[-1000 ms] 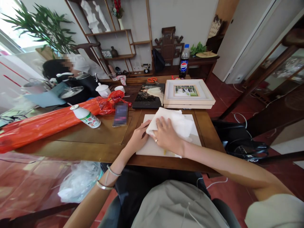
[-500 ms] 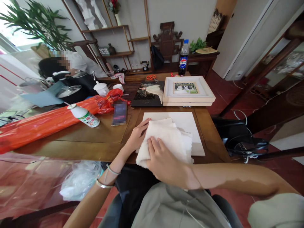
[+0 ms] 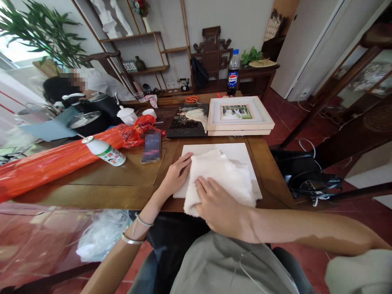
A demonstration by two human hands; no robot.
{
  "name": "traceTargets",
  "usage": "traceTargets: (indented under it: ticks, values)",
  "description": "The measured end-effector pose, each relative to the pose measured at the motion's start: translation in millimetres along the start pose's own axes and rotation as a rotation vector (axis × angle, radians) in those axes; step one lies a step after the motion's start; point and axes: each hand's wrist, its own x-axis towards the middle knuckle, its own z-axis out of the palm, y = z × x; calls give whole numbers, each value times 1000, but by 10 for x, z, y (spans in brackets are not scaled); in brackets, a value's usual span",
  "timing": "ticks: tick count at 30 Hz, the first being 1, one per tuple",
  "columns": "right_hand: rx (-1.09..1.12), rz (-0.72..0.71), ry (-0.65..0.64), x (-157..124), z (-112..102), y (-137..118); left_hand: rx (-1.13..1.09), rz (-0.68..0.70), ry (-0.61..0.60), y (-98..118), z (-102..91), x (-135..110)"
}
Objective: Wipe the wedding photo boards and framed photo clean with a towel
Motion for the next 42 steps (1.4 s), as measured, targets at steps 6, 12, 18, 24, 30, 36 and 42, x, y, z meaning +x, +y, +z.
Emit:
traceTargets:
  ticks: [6,12,18,24,30,36,42]
  values:
    - [209,106,-51,-158,1,402,29,-12,-7,1,8,-4]
    - [194,237,10,71,180,809,45,-6,-11,-2,7,-1]
    - [139,201,-103,-29,95,353,31,-2,-7,-6,14,-5]
    - [268,36,-50,-346,56,46,38,10,4,-4,21,-3]
    - [390,118,93,-408,175,666,32,5,1,5,13,1]
    - [174,339,163,-505,305,1116,15,-12,-2,10,19,0]
    - [228,254,104,-662,271,817,18,-11,2,22,22,-5]
